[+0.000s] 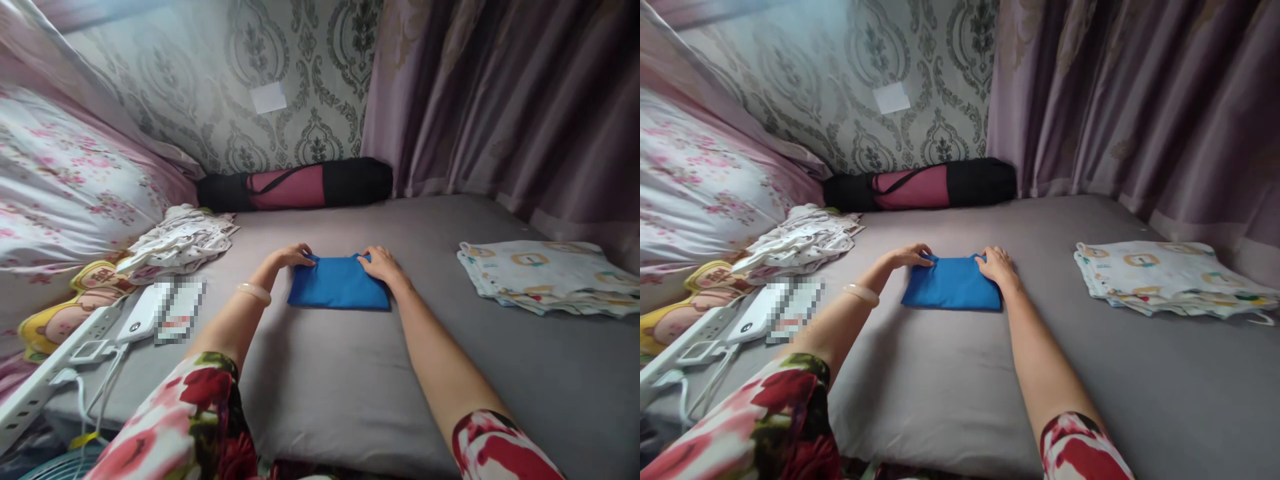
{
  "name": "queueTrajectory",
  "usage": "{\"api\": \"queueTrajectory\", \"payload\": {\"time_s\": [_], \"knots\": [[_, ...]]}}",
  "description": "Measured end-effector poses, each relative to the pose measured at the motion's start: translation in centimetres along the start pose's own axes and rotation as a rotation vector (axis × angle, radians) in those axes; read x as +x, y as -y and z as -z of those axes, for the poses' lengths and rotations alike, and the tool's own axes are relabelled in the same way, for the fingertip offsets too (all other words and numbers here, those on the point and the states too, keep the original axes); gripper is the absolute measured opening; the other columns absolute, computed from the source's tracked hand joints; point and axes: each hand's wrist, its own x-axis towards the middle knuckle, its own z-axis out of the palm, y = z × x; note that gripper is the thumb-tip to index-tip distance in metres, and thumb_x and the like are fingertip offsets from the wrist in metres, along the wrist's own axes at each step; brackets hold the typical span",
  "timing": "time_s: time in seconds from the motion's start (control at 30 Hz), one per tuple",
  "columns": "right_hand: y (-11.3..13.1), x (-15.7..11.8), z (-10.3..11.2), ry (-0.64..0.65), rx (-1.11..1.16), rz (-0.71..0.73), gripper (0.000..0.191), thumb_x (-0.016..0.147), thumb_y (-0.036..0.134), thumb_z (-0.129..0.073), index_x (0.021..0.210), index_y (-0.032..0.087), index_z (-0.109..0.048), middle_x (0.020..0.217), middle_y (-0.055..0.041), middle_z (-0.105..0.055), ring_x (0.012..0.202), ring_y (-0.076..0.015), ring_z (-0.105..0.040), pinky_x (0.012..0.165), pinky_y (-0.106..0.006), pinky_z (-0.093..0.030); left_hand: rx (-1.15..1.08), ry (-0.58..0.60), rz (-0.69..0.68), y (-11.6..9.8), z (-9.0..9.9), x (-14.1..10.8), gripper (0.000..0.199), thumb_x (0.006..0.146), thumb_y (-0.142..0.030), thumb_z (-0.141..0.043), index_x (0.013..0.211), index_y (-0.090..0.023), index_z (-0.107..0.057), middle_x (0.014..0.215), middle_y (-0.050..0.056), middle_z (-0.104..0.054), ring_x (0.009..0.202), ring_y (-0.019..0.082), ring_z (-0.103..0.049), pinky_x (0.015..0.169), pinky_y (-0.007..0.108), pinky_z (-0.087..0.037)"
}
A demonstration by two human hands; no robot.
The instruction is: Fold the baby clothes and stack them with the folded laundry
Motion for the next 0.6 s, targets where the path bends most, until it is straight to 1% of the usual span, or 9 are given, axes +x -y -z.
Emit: {"api": "queueTrajectory", "payload": {"time_s": [0.07,0.13,0.2,0.3,0.43,0.53,0.6], "knots": [[-0.1,0.2,-0.1,0.004,0.015,-0.003,0.036,0.092,0.044,-0.049,0.116,0.021,-0.062,0.121,-0.0135,-0.059,0.116,-0.0273,-0.054,0.096,-0.036,-0.039,0.006,0.023,0.024,-0.3,0.1,0.3,0.062,0.057,-0.048,-0.075,0.109,-0.016,-0.062,0.102,0.007,-0.067,0.09,0.021,-0.06,0.065,0.024,-0.045],[-0.3,0.4,-0.3,-0.004,0.029,-0.004,0.036,0.091,0.045,-0.051,0.115,0.021,-0.063,0.122,-0.0136,-0.057,0.118,-0.0284,-0.052,0.097,-0.037,-0.039,0.014,0.029,0.016,-0.6,0.1,0.4,0.051,0.055,-0.045,-0.075,0.097,-0.017,-0.064,0.088,0.003,-0.065,0.084,0.02,-0.058,0.062,0.024,-0.042],[-0.4,0.5,-0.4,-0.013,0.04,0.0,0.035,0.089,0.044,-0.052,0.114,0.022,-0.063,0.124,-0.0131,-0.056,0.119,-0.029,-0.051,0.097,-0.038,-0.039,0.016,0.013,-0.02,-0.9,0.2,0.3,0.044,0.054,-0.043,-0.075,0.087,-0.017,-0.063,0.078,0.0,-0.061,0.08,0.018,-0.056,0.061,0.024,-0.04],[-0.6,0.6,-0.5,-0.01,0.057,0.013,0.035,0.087,0.043,-0.054,0.113,0.021,-0.063,0.125,-0.0121,-0.056,0.12,-0.0284,-0.05,0.098,-0.037,-0.039,-0.018,-0.016,-0.116,-1.4,0.4,-0.6,0.039,0.056,-0.043,-0.074,0.082,-0.017,-0.06,0.073,-0.002,-0.057,0.074,0.016,-0.053,0.061,0.024,-0.038],[-0.9,0.6,-0.1,-0.005,0.111,0.041,0.032,0.085,0.039,-0.056,0.11,0.019,-0.062,0.122,-0.0115,-0.059,0.118,-0.0267,-0.052,0.097,-0.034,-0.039,-0.096,0.025,-0.259,-2.6,0.9,-2.9,0.032,0.064,-0.04,-0.07,0.079,-0.018,-0.053,0.068,-0.004,-0.051,0.062,0.011,-0.047,0.055,0.022,-0.033],[-1.2,0.6,0.6,0.011,0.221,0.057,0.028,0.083,0.037,-0.058,0.105,0.019,-0.06,0.114,-0.0095,-0.064,0.107,-0.0231,-0.058,0.089,-0.03,-0.043,-0.104,0.033,-0.351,-3.9,1.2,-4.9,0.029,0.067,-0.036,-0.069,0.077,-0.019,-0.048,0.064,-0.006,-0.045,0.055,0.008,-0.04,0.05,0.021,-0.028],[-1.5,0.5,1.1,0.024,0.306,0.062,0.026,0.082,0.038,-0.061,0.101,0.02,-0.059,0.107,-0.0072,-0.066,0.098,-0.0206,-0.061,0.082,-0.027,-0.045,-0.113,0.03,-0.381,-4.8,1.4,-6.0,0.029,0.069,-0.035,-0.068,0.078,-0.019,-0.045,0.063,-0.007,-0.042,0.053,0.007,-0.036,0.048,0.02,-0.025]]}}
